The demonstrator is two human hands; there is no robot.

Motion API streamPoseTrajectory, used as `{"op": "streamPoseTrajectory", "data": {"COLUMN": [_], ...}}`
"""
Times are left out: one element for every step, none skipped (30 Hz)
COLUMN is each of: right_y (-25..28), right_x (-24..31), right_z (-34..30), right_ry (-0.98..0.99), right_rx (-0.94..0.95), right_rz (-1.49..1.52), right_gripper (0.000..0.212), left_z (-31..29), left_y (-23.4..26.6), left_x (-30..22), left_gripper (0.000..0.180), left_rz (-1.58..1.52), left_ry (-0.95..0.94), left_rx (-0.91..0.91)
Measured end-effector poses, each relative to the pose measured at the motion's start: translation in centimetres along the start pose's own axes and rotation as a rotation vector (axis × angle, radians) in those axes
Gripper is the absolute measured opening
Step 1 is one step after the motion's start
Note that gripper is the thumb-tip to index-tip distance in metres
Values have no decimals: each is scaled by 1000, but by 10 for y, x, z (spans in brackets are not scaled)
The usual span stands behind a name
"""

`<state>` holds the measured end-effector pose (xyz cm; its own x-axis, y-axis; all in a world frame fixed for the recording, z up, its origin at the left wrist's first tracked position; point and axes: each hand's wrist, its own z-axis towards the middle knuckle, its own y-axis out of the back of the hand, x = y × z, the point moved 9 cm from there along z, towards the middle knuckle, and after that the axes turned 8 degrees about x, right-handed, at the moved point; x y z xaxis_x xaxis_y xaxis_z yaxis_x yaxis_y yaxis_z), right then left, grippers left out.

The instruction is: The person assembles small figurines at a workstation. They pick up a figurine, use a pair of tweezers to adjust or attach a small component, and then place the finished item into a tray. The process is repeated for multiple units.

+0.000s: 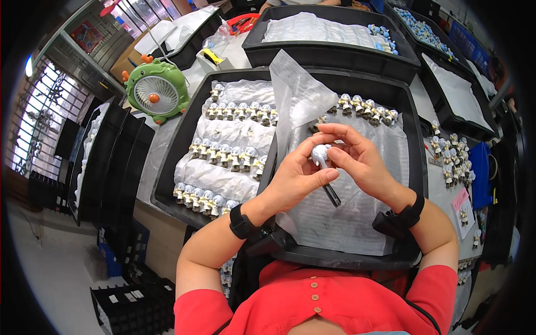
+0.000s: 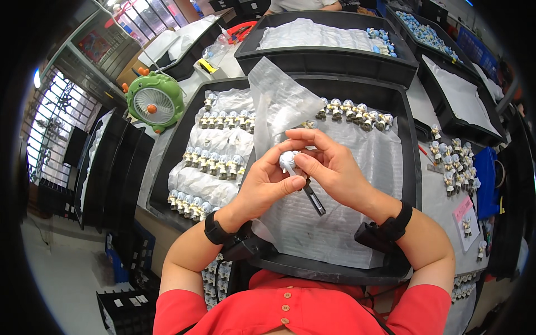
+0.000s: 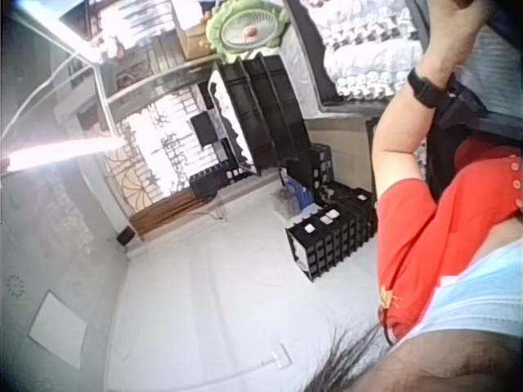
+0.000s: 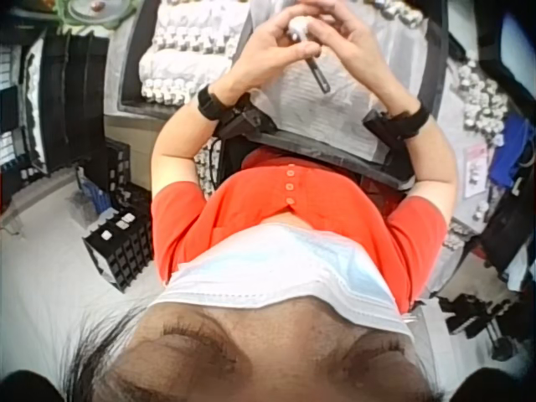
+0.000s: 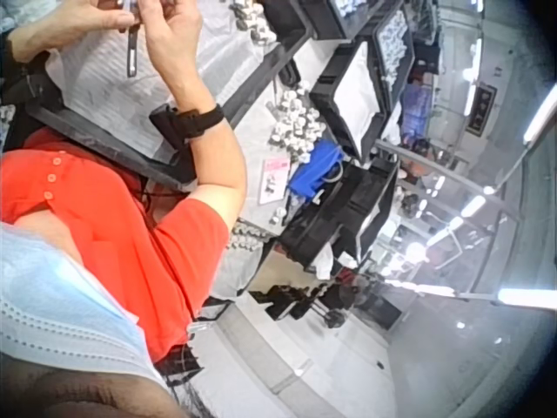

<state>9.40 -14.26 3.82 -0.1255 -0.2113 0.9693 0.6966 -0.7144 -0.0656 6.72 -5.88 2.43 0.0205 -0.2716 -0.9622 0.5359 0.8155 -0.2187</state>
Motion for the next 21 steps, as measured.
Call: {"op": "streamPoseTrajectory", "data": {"right_y": [0, 1, 1, 1, 0, -2, -2, -1, 0, 1, 1, 1, 1, 4, 7, 10, 13, 16, 18, 16, 14], "right_x": [0, 0, 1, 0, 2, 1, 3, 4, 4, 5, 6, 7, 8, 5, 3, -1, 1, 2, 4, 4, 6], "right_z": [0, 0, -1, -1, 0, 0, -1, -1, -2, -2, -2, -2, -3, -3, -3, -4, -3, -3, -3, -3, -3], "right_ry": [5, -16, -38, -59, -17, 25, 67, 64, 61, 59, 73, 88, 103, 64, 25, -14, 14, 42, 70, 59, 48], "right_rx": [1, 8, 16, 25, 19, 10, 1, -12, -24, -35, -41, -47, -53, -77, -100, -124, -129, -134, -139, -125, -112], "right_rz": [-5, -9, -12, -15, -34, -56, -78, -96, -113, -131, -145, -159, -174, -138, -102, -65, -94, -122, -150, -142, -135], "right_gripper": [37, 37, 37, 37, 36, 35, 35, 34, 34, 34, 33, 32, 32, 31, 30, 30, 29, 29, 28, 29, 29], "left_z": [0, 0, -1, -1, -1, 0, 1, 1, 0, 0, 0, 0, 0, 0, -1, -1, -1, 1, 1, 0, 0], "left_y": [-1, -1, -1, -1, 0, -1, -2, -1, 0, 1, 1, 2, 1, 1, 1, 1, 1, 1, 1, 1, -1], "left_x": [-1, -1, 0, 0, -1, -3, -4, -3, -2, -1, 0, 0, 1, -2, -5, -6, -6, -5, -5, -7, -10], "left_gripper": [60, 60, 60, 60, 60, 60, 60, 60, 60, 60, 59, 59, 58, 58, 57, 57, 57, 57, 57, 56, 56], "left_rz": [-14, -12, -11, -9, 4, 15, 26, 10, -6, -22, -26, -30, -35, -11, 12, 36, 20, 5, -10, 3, 15], "left_ry": [-4, -5, -5, -6, -25, -44, -64, -53, -42, -31, -27, -23, -19, -23, -28, -33, -50, -68, -86, -82, -77], "left_rx": [8, 13, 16, 19, 10, 4, -3, -5, -9, -12, -5, 1, 8, 7, 4, 2, 0, -2, -5, -4, -1]}}
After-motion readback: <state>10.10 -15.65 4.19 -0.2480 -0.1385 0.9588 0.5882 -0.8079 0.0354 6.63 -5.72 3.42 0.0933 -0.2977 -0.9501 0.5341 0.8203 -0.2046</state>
